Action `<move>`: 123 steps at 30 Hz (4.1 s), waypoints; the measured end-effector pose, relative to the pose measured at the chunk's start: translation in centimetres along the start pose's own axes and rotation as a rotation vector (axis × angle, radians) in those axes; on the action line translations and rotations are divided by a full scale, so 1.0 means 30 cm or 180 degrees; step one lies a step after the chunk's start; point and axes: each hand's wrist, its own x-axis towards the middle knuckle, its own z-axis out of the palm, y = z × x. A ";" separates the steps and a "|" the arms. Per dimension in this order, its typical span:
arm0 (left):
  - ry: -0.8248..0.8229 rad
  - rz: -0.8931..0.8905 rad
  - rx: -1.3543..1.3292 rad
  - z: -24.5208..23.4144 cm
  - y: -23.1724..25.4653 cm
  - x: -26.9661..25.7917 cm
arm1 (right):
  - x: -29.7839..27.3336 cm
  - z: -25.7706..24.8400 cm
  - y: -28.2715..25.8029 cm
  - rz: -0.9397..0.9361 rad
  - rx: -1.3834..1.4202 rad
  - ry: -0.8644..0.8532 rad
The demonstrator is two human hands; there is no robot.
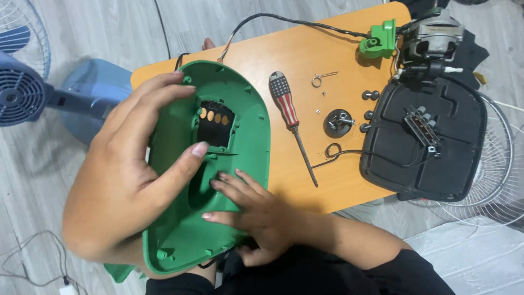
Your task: Repairing an electric fan by installing and wiring the internal switch mechanism into the base housing.
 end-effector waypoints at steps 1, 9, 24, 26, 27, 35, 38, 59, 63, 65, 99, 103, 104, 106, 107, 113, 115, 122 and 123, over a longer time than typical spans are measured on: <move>0.0004 -0.0027 0.0005 0.001 -0.003 0.002 | 0.003 0.017 -0.006 -0.0008 0.0020 -0.0017; 0.0193 -0.0119 -0.0543 -0.007 -0.033 -0.112 | -0.035 0.187 0.025 -0.0204 -0.0656 0.0112; 0.0906 -0.1098 0.0126 0.394 -0.272 -0.669 | -0.057 0.256 0.059 -0.0981 -0.0392 0.1511; 0.1130 -0.1159 0.0213 0.408 -0.295 -0.706 | -0.061 0.264 0.065 -0.1062 -0.0433 0.1523; 0.1325 -0.1223 0.0294 0.418 -0.307 -0.722 | -0.065 0.266 0.071 -0.1118 -0.0467 0.1545; 0.2094 -0.2164 0.0235 0.299 -0.429 -0.757 | -0.084 0.246 0.099 -0.1373 -0.0242 0.1616; 0.1652 -0.2773 -0.0095 0.266 -0.492 -0.770 | -0.087 0.236 0.109 -0.1441 -0.0189 0.1587; 0.0536 -0.2191 0.0804 0.370 -0.994 -0.578 | -0.080 0.229 0.080 -0.1846 -0.0199 0.1090; 0.1219 -0.2164 -0.0272 0.335 -0.715 -0.534 | -0.082 0.214 0.079 -0.1882 -0.0133 0.1066; 0.1364 -0.1979 -0.0765 0.330 -0.699 -0.577 | -0.082 0.213 0.075 -0.1895 -0.0123 0.1090; 0.3157 -0.0976 -0.2679 0.506 -0.354 -0.822 | -0.096 0.151 0.068 -0.1715 0.0419 0.1824; 0.2984 -0.0955 -0.2518 0.461 -0.313 -0.821 | -0.119 0.161 0.092 -0.1652 0.0303 0.1725; 0.2953 -0.0974 -0.2489 0.454 -0.304 -0.819 | -0.127 0.166 0.097 -0.1615 0.0245 0.1680; 0.2911 -0.0990 -0.2470 0.453 -0.298 -0.821 | -0.145 0.172 0.104 -0.1572 0.0177 0.1640; 0.2938 -0.1081 -0.2498 0.458 -0.301 -0.825 | -0.153 0.176 0.107 -0.1535 0.0109 0.1603; 0.2952 -0.1469 -0.2586 0.495 -0.332 -0.823 | -0.197 0.180 0.122 -0.1339 -0.0170 0.1502; 0.2882 -0.1531 -0.2597 0.487 -0.309 -0.806 | -0.209 0.180 0.115 -0.1274 -0.0239 0.1486; 0.2768 -0.1663 -0.3041 0.622 -0.421 -0.903 | -0.238 0.156 0.067 -0.1173 0.0032 0.1478; 0.2755 -0.1666 -0.3125 0.595 -0.368 -0.870 | -0.239 0.151 0.060 -0.1210 -0.0008 0.1462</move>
